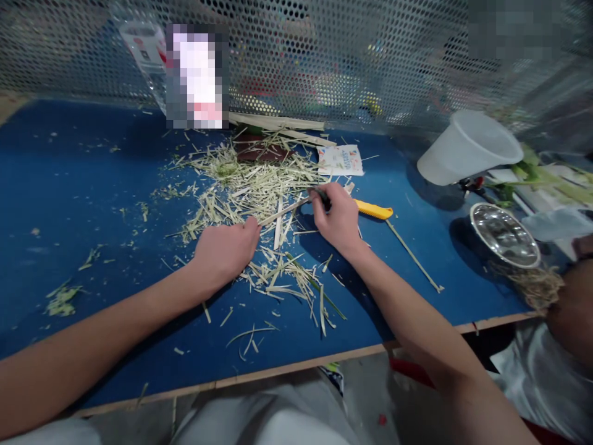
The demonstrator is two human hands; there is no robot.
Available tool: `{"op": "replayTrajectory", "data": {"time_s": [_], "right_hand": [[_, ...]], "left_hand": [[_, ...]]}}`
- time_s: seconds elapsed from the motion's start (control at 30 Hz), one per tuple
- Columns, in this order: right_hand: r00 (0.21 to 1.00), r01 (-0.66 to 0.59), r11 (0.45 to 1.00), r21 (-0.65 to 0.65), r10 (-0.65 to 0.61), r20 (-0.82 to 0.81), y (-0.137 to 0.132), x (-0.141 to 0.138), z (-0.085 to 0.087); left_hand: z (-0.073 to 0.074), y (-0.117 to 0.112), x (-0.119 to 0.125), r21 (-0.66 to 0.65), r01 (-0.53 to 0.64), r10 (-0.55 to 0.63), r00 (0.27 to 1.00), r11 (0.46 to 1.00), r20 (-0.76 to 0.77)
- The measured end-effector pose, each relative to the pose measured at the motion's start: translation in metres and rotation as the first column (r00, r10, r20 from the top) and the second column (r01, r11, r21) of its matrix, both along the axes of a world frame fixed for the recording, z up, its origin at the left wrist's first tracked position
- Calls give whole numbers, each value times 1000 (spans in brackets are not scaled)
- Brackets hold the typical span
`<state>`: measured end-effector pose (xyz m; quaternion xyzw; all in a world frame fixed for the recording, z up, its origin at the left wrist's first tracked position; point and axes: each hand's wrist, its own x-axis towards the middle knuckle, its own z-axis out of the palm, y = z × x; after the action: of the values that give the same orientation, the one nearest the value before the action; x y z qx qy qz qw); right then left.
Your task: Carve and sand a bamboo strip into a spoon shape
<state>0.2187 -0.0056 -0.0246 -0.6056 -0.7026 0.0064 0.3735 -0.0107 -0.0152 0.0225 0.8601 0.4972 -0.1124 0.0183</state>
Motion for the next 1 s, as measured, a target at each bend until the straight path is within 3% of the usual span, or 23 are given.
{"op": "replayTrajectory", "data": {"time_s": [0.07,0.23,0.43,0.53,0.63,0.73,0.83,0.93,1.0], "right_hand": [[1000,19,1000,4,-19,7,1,0,0],[981,-187,973,-133,191,18,-3,-8,2],[998,33,999,-22,-34,-57,-1,1,7],[999,-38,992,-124,41,25,-3,-2,2],[985,-170,971,-166,169,-17,-6,-6,3],[992,-68,995,-75,59,-112,-5,-1,8],[995,20,998,-53,-25,-99,-2,3,6],[992,-123,981,-149,121,-24,-4,-2,3],[979,-205,962,-179,198,-56,-7,-5,6]], "left_hand": [[0,0,0,-1,-4,4,1000,1000,-2],[-1,0,0,28,-2,2,1000,1000,-8],[-1,0,0,17,-13,13,1000,1000,-10],[0,0,1,20,-9,10,1000,1000,-8],[0,0,0,19,1,-1,1000,1000,-2],[-1,0,-1,12,-8,8,1000,1000,3],[-1,0,-1,15,-10,10,1000,1000,-4],[0,0,0,22,1,0,1000,1000,-10],[2,1,0,18,-9,8,1000,1000,2]]}}
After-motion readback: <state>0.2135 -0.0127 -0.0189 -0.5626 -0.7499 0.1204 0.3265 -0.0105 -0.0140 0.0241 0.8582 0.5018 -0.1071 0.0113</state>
